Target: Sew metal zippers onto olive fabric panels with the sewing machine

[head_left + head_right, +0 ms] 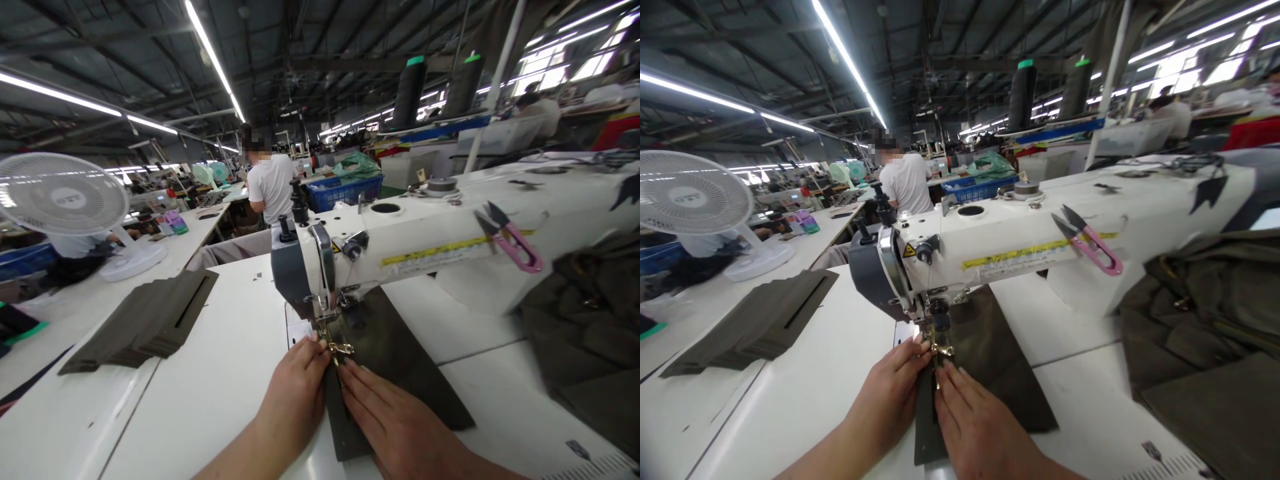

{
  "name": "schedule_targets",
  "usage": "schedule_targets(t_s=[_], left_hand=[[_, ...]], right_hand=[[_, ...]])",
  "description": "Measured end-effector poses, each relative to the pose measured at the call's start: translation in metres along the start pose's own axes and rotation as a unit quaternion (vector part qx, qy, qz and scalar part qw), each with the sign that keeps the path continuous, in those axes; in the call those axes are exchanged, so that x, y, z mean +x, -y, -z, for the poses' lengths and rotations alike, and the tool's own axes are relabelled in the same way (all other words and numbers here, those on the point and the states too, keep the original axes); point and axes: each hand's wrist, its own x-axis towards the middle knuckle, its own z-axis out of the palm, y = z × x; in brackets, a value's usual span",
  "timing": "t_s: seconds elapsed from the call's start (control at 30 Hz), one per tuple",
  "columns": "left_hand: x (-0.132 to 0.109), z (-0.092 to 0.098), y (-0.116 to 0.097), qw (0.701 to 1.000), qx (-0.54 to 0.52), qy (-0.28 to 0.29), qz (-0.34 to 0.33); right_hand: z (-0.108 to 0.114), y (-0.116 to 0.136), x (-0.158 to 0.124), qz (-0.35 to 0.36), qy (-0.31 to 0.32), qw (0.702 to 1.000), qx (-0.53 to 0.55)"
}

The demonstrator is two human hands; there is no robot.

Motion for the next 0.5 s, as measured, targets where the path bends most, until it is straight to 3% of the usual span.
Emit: schedule_targets(t_s=[0.17,0.3,0.4,0.5], left_hand=[[0.004,-0.003,0.002,0.999,-0.033,0.004,0.035],[0.006,-0.002,0.003,0.996,-0.053,0.025,0.073],[0.007,-0.001,0.003,0.994,-0.050,0.044,0.090],[0.006,0.000,0.004,0.993,-0.035,0.053,0.095]], right_hand=[[-0.003,-0.004,0.006,-0.010,-0.006,1.000,0.010],[0.008,-0.008,0.013,-0.010,0.021,0.996,0.080],[0.022,-0.015,0.027,-0.116,0.026,0.978,0.173],[0.029,-0.028,0.049,-0.248,0.083,0.936,0.234]])
